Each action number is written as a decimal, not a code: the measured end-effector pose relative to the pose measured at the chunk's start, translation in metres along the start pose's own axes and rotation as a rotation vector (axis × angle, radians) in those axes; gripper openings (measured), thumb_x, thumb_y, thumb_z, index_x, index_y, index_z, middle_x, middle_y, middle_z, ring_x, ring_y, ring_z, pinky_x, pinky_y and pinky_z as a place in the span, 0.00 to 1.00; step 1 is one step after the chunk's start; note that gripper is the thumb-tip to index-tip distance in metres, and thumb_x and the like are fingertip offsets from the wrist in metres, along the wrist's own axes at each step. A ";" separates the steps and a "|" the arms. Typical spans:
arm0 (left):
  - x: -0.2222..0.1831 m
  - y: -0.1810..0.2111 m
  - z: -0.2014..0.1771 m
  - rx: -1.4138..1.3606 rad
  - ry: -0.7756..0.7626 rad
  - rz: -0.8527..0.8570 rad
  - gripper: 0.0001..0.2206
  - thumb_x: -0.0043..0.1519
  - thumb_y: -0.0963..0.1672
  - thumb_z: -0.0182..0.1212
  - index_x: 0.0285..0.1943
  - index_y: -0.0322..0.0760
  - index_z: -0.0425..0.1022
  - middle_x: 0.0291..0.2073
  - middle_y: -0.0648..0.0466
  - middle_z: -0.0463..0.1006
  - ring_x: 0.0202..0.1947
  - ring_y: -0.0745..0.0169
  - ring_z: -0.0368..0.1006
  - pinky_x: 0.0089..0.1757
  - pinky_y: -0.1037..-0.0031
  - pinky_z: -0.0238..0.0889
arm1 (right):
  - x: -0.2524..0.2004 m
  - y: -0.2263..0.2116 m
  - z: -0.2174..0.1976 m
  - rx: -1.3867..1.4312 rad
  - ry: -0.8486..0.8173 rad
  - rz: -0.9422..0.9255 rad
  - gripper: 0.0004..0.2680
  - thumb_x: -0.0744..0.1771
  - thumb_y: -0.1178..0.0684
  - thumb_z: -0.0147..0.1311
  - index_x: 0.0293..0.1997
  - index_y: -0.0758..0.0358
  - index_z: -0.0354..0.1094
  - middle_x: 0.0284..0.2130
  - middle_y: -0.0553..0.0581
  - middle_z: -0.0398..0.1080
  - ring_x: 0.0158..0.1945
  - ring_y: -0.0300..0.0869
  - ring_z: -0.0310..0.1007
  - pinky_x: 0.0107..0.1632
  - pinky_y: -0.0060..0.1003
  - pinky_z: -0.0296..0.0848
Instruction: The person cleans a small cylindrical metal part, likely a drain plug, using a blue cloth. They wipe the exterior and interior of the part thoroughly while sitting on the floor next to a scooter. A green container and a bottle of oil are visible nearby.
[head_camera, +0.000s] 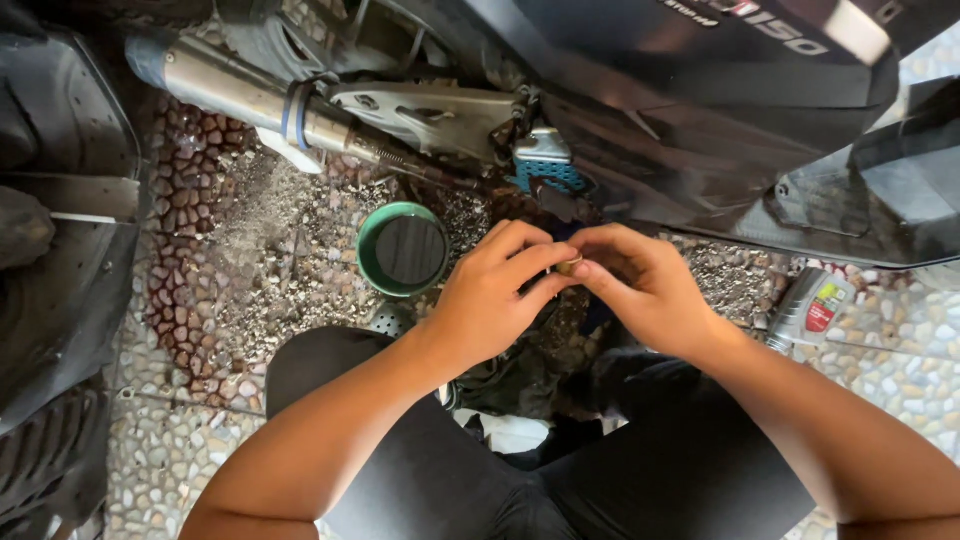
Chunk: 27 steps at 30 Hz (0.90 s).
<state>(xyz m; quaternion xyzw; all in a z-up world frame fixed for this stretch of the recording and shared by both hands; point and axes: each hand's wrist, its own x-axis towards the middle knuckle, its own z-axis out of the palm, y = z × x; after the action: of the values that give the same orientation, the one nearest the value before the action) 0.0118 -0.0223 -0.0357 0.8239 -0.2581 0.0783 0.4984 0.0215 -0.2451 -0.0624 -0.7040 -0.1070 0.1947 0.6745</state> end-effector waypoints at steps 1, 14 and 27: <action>0.000 0.001 0.000 -0.002 0.001 0.006 0.13 0.61 0.41 0.70 0.53 0.38 0.78 0.44 0.53 0.75 0.46 0.54 0.75 0.45 0.68 0.71 | 0.000 -0.001 0.000 -0.004 0.004 -0.003 0.10 0.70 0.59 0.53 0.56 0.71 0.67 0.46 0.54 0.75 0.49 0.35 0.75 0.54 0.32 0.75; 0.000 -0.028 0.015 -0.712 -0.067 -0.511 0.10 0.67 0.42 0.60 0.55 0.33 0.75 0.45 0.55 0.81 0.46 0.69 0.77 0.45 0.77 0.71 | 0.002 -0.008 0.005 -0.100 0.135 -0.173 0.11 0.65 0.63 0.63 0.49 0.68 0.67 0.41 0.53 0.74 0.45 0.34 0.74 0.50 0.31 0.76; -0.008 -0.043 0.029 -0.960 -0.189 -0.721 0.15 0.67 0.47 0.60 0.58 0.34 0.79 0.42 0.56 0.81 0.43 0.70 0.75 0.42 0.76 0.69 | 0.007 -0.028 0.007 -0.519 0.175 -0.409 0.10 0.62 0.61 0.67 0.45 0.65 0.73 0.41 0.56 0.74 0.38 0.41 0.75 0.42 0.34 0.76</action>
<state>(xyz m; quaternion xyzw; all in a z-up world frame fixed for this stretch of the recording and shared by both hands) 0.0230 -0.0289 -0.0861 0.5461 -0.0124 -0.2941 0.7843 0.0282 -0.2339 -0.0362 -0.8302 -0.2340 -0.0395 0.5044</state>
